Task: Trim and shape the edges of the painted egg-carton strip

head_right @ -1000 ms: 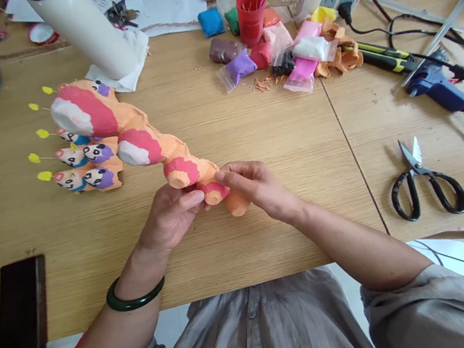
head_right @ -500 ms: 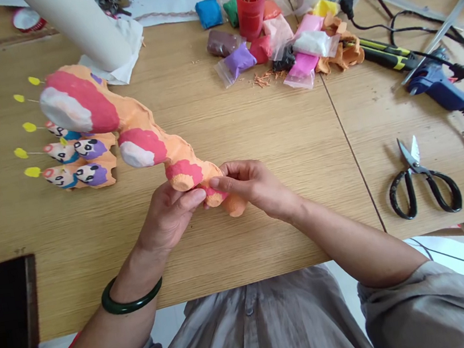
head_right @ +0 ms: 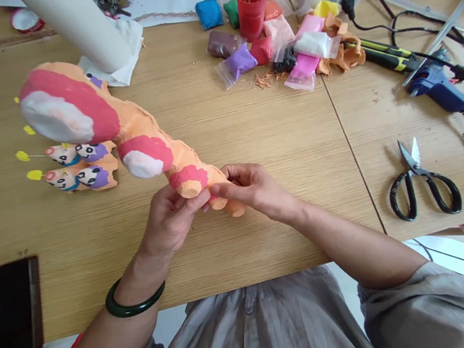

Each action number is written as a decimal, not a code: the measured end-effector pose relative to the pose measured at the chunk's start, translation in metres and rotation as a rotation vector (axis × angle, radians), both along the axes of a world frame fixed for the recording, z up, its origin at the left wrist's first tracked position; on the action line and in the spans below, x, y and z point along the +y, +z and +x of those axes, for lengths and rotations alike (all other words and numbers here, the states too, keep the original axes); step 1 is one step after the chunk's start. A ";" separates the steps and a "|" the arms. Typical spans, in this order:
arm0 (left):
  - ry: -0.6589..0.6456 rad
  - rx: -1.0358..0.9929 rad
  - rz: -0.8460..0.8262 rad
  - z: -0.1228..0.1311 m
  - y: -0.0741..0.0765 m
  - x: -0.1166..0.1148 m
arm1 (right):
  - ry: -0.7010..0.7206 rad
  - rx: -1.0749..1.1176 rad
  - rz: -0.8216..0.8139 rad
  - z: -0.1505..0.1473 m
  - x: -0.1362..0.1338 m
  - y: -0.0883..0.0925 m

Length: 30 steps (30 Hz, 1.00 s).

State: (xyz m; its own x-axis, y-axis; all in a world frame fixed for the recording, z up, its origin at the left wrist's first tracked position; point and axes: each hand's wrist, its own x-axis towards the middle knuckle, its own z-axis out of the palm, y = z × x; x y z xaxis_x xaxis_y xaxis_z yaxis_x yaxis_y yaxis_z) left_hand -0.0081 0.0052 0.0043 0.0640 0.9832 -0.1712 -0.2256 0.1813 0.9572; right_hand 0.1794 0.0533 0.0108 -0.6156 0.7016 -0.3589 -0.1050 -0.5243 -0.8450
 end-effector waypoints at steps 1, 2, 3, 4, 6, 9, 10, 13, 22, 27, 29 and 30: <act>-0.004 0.020 0.013 -0.001 0.000 0.000 | 0.003 0.016 -0.014 0.000 0.001 0.000; -0.012 0.032 0.021 -0.001 0.001 0.000 | 0.003 0.034 -0.023 0.000 0.001 0.000; -0.021 0.032 0.024 -0.002 0.001 0.000 | 0.002 0.056 -0.031 0.000 0.002 0.000; -0.034 0.015 0.024 -0.004 0.001 0.000 | 0.004 0.081 -0.041 -0.001 0.003 0.000; -0.066 -0.060 0.011 -0.006 0.001 0.001 | 0.015 0.134 -0.072 -0.001 0.004 0.001; -0.113 -0.121 -0.021 -0.009 -0.001 0.003 | 0.023 0.176 -0.114 -0.001 0.006 -0.001; -0.120 -0.109 -0.034 -0.009 -0.002 0.003 | 0.016 0.173 -0.120 -0.001 0.006 -0.002; -0.112 -0.075 -0.067 -0.007 -0.005 0.005 | 0.002 0.156 -0.133 0.001 0.007 -0.005; -0.066 -0.178 -0.080 -0.005 -0.011 0.003 | 0.082 0.201 -0.189 0.000 0.010 -0.005; -0.061 -0.137 -0.128 -0.002 -0.010 0.005 | 0.058 0.166 -0.167 0.001 0.007 -0.007; -0.037 -0.161 -0.161 0.000 -0.008 0.007 | 0.046 0.140 -0.177 0.000 0.006 -0.006; -0.028 -0.185 -0.177 0.002 -0.007 0.008 | 0.041 0.132 -0.186 0.000 0.006 -0.005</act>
State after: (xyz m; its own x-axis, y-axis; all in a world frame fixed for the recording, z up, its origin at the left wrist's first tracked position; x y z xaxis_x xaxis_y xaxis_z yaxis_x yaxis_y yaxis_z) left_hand -0.0065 0.0130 -0.0023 0.1371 0.9363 -0.3235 -0.3863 0.3512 0.8529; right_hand 0.1794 0.0590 0.0060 -0.6926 0.6042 -0.3940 -0.1838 -0.6760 -0.7136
